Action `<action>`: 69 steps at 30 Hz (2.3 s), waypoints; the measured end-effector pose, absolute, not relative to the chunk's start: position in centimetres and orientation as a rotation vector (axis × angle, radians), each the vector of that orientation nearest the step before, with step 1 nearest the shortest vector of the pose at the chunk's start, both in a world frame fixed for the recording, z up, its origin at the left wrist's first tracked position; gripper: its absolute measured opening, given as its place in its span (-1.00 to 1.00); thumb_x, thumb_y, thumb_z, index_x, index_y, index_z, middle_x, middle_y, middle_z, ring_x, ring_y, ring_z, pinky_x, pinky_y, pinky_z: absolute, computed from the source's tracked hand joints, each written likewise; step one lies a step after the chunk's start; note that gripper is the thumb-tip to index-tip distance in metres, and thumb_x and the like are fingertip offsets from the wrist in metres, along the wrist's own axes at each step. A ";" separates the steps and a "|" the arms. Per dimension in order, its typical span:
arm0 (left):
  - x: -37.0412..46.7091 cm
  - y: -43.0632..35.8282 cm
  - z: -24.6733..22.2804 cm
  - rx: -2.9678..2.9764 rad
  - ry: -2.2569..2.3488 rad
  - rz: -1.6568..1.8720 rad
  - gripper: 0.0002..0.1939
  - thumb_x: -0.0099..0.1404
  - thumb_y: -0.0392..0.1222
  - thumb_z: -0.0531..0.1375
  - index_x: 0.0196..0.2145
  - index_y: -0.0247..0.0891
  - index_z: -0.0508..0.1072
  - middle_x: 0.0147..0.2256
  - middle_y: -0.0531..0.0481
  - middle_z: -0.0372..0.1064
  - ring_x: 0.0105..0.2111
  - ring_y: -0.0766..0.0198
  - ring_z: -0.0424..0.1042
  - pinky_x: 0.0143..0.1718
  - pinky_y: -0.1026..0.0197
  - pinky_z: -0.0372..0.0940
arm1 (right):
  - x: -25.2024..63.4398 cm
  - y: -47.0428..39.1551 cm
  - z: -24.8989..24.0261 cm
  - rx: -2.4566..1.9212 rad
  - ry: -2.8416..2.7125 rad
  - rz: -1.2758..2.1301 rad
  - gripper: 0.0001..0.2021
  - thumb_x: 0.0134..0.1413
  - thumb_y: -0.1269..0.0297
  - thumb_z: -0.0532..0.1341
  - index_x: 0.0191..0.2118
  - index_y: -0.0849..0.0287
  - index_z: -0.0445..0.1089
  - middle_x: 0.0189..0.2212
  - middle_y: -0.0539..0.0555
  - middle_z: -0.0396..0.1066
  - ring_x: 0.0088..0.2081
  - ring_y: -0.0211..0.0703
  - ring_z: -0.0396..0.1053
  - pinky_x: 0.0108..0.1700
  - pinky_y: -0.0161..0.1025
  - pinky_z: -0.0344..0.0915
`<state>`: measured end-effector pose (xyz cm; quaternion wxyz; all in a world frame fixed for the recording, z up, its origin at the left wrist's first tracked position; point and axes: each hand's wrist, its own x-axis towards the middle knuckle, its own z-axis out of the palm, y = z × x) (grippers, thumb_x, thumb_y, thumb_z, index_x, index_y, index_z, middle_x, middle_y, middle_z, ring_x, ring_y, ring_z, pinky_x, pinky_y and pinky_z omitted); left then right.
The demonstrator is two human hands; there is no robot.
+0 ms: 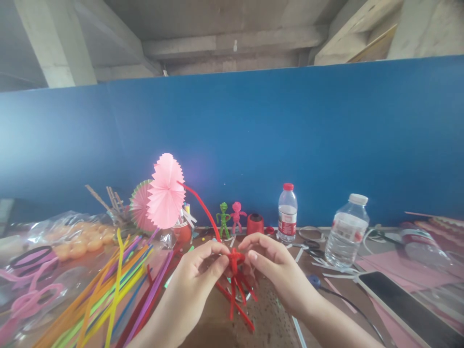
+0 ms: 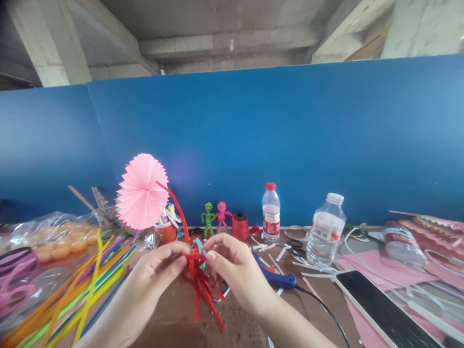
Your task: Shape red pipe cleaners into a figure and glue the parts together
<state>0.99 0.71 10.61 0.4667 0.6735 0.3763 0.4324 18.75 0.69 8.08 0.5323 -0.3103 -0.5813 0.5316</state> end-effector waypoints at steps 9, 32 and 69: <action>1.1 0.8 10.3 1.641 0.880 1.060 -0.79 0.34 -0.06 0.08 -0.32 -0.20 0.44 -0.45 0.07 0.34 -0.46 0.30 0.30 -0.41 0.31 0.23 | 18.5 -0.2 8.7 -0.879 -1.388 1.059 -0.90 0.07 0.40 0.12 -0.27 0.12 0.33 -0.54 -0.11 0.24 -0.51 -0.34 0.21 -0.48 -0.38 0.17; 1.4 1.1 9.0 0.905 0.707 1.066 -0.83 0.19 -0.23 0.27 -0.22 -0.23 0.50 -0.40 -0.03 0.52 -0.43 0.24 0.50 -0.40 0.29 0.37 | 17.8 1.2 8.0 -0.616 -0.913 1.289 -0.77 -0.06 0.19 0.36 -0.43 0.21 0.34 -0.66 -0.11 0.30 -0.61 -0.39 0.21 -0.56 -0.43 0.12; 2.6 0.9 8.9 1.290 0.878 1.195 -0.88 0.22 -0.22 0.22 -0.30 -0.31 0.51 -0.53 0.05 0.35 -0.58 0.42 0.21 -0.56 0.41 0.12 | 17.8 1.0 7.7 -0.486 -1.008 1.483 -0.71 -0.21 0.41 0.44 -0.29 0.19 0.41 -0.47 -0.04 0.46 -0.49 -0.37 0.39 -0.46 -0.45 0.25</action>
